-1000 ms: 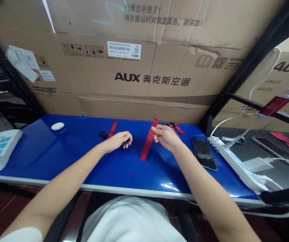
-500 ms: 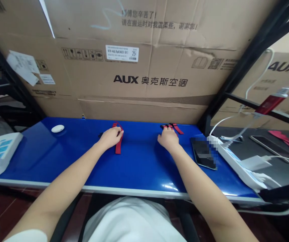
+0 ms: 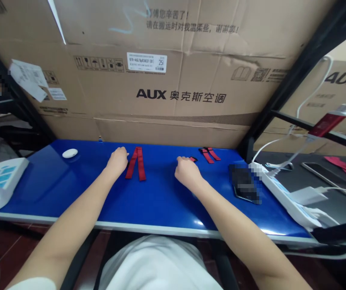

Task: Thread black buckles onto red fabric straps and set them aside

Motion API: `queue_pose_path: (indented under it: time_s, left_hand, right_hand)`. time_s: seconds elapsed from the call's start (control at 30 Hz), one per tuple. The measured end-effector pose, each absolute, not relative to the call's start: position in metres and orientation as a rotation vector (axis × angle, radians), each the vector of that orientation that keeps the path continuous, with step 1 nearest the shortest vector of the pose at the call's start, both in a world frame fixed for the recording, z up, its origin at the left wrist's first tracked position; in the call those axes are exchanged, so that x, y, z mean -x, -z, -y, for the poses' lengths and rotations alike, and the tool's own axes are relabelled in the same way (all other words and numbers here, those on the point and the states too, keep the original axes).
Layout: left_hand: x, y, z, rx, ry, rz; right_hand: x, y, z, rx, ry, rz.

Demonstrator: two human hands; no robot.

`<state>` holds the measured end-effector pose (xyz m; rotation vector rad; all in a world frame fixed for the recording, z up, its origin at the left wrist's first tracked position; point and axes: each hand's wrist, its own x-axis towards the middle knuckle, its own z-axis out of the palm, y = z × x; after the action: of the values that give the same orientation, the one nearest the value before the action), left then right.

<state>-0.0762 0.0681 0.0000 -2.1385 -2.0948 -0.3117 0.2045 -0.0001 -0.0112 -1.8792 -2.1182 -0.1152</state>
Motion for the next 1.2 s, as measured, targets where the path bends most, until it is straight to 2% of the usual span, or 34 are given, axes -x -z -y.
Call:
queue_pose_path:
  time_s: [0.13,0.3,0.5,0.6,0.7,0.83,0.97,1.2]
  left_hand:
    - [0.082,0.0,-0.072,2.146,0.264,2.175]
    - [0.085,-0.006,-0.065,2.081,0.253,2.253]
    - [0.093,-0.012,-0.056,2.072,0.17,2.34]
    - [0.079,-0.014,-0.047,2.11,0.351,2.177]
    - [0.048,-0.008,-0.034,2.428,0.674,1.669]
    - [0.004,0.009,-0.017,2.826,0.706,1.199]
    - [-0.014,0.021,-0.01,2.974,0.776,1.201]
    - [-0.009,0.014,-0.007,3.066,1.158,1.294]
  right_hand:
    - [-0.232,0.007,-0.012,1.901,0.239,2.102]
    - [-0.271,0.016,-0.024,1.96,-0.099,2.213]
    - [-0.268,0.021,-0.025,1.849,-0.062,2.259]
    - [-0.257,0.019,-0.022,1.695,-0.123,2.251]
    - [-0.244,0.018,-0.018,1.529,-0.229,2.223]
    - [-0.228,0.019,-0.013,1.358,-0.406,2.186]
    - [-0.221,0.023,-0.009,1.175,-0.709,2.097]
    - [-0.22,0.017,-0.009,0.92,-1.14,1.877]
